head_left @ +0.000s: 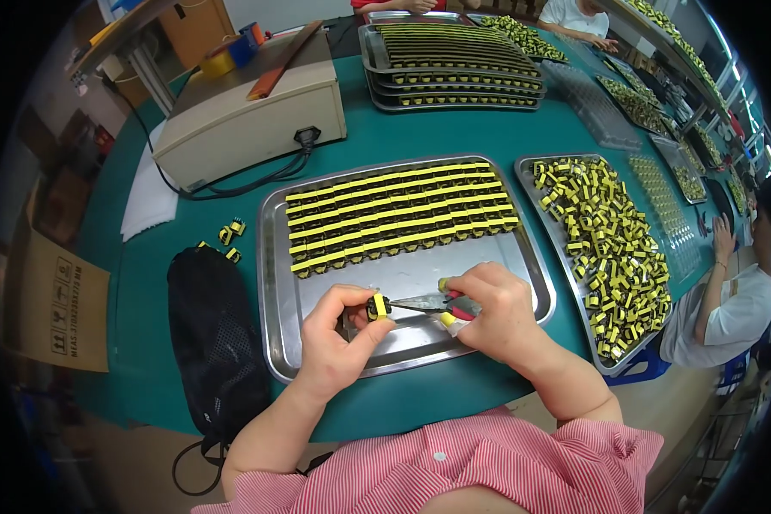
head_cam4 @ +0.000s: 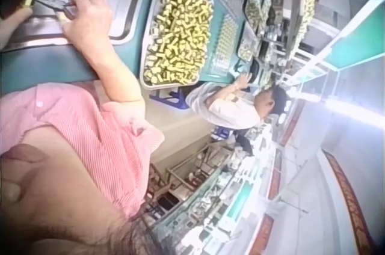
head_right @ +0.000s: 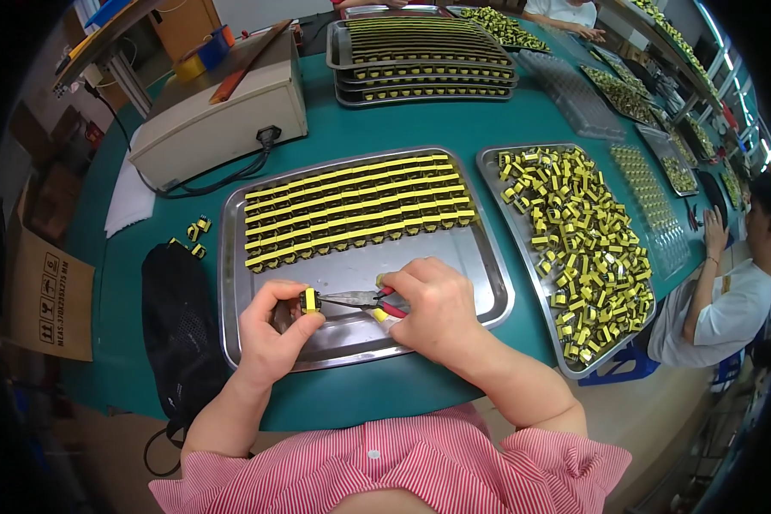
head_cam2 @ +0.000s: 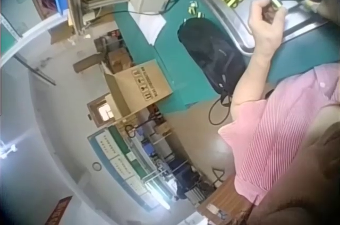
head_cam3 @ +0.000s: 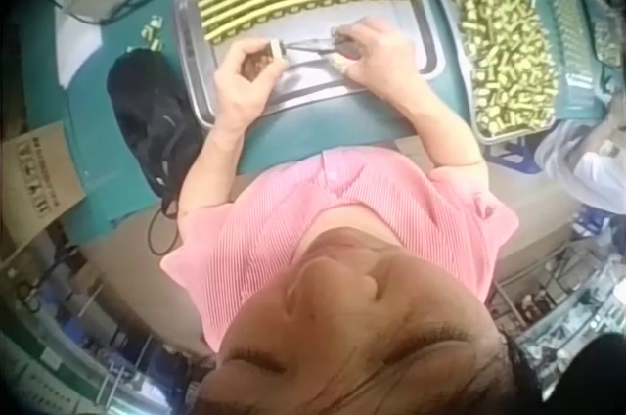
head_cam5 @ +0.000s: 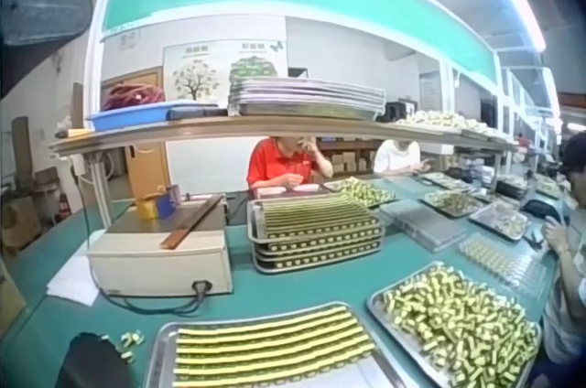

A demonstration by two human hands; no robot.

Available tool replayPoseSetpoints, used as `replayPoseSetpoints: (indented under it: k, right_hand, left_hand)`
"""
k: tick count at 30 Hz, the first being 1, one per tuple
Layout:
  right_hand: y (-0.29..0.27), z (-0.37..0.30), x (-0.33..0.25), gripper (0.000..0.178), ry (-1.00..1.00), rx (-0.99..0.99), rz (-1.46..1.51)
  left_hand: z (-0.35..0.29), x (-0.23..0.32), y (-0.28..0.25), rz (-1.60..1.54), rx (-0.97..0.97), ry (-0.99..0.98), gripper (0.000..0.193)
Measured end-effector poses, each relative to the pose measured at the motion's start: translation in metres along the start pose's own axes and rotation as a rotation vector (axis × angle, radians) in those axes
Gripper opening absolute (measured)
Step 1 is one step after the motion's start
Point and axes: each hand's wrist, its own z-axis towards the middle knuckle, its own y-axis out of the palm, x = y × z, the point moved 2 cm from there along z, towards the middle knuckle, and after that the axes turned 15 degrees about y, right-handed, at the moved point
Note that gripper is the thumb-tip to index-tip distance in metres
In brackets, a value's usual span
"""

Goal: The person assembles electronic wire harnesses into yellow plastic connectors by hand at a factory workbench.

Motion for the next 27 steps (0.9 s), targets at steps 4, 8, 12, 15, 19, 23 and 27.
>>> replayPoseSetpoints:
  k: [4,8,12,15,19,23,27]
  right_hand:
    - [0.002,0.003,-0.001,0.031,-0.03,0.025,0.004]
    - [0.004,0.006,0.003,0.023,0.207,-0.259,0.261]
    - [0.016,0.005,0.018,0.032,0.829,-0.659,1.203]
    - [0.018,0.004,0.016,0.041,0.905,-0.61,1.321]
    - [0.011,0.0,0.006,0.045,0.617,-0.522,0.932]
    - [0.003,-0.002,-0.006,0.045,0.204,-0.291,0.287]
    - [0.006,-0.004,-0.007,0.043,0.077,-0.157,0.211]
  left_hand:
    - [-0.003,-0.006,0.001,-0.047,0.025,-0.077,0.029]
    - [-0.004,-0.015,0.003,-0.359,0.086,-0.234,0.027]
    - [-0.004,-0.019,0.003,-0.604,0.092,-0.309,0.025]
    - [-0.004,-0.022,0.002,-0.689,0.1,-0.314,0.026]
    - [-0.004,-0.021,0.003,-0.723,0.093,-0.32,0.027]
    - [-0.004,-0.02,0.002,-0.717,0.106,-0.322,0.027]
    - [-0.004,-0.019,0.002,-0.692,0.116,-0.285,0.027]
